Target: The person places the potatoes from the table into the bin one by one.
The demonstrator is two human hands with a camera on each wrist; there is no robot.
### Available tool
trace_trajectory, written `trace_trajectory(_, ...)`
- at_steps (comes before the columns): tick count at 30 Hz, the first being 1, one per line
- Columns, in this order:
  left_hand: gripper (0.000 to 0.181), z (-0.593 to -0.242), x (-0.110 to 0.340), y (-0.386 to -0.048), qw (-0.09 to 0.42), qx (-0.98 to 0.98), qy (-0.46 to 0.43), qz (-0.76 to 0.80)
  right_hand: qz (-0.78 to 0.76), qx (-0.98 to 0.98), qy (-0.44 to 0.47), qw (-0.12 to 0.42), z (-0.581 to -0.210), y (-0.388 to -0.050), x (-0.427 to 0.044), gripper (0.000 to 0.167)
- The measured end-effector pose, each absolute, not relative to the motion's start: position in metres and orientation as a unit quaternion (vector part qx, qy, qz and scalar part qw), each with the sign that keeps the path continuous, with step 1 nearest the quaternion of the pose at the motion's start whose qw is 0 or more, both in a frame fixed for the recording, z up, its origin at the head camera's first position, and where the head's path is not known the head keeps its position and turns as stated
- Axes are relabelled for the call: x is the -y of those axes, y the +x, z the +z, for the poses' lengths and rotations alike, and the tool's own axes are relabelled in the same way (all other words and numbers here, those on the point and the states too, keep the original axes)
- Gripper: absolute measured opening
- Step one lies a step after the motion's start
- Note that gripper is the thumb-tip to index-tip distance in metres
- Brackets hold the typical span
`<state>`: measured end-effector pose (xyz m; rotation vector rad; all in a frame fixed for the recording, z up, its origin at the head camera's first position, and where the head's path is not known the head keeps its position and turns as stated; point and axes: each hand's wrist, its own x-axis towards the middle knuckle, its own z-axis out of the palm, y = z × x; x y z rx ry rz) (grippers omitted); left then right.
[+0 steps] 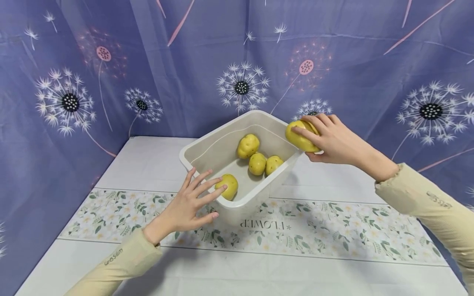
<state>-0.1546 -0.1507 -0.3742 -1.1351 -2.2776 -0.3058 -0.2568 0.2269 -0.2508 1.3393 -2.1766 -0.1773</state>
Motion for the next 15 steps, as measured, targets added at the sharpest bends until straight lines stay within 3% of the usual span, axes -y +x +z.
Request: trace_trajectory(15, 0.055, -0.373, 0.15, -0.152, 0.274, 0.856, -0.422, -0.118, -0.067, 0.84, 0.479, 0.246, -0.243, -0.3, -0.188, 0.066)
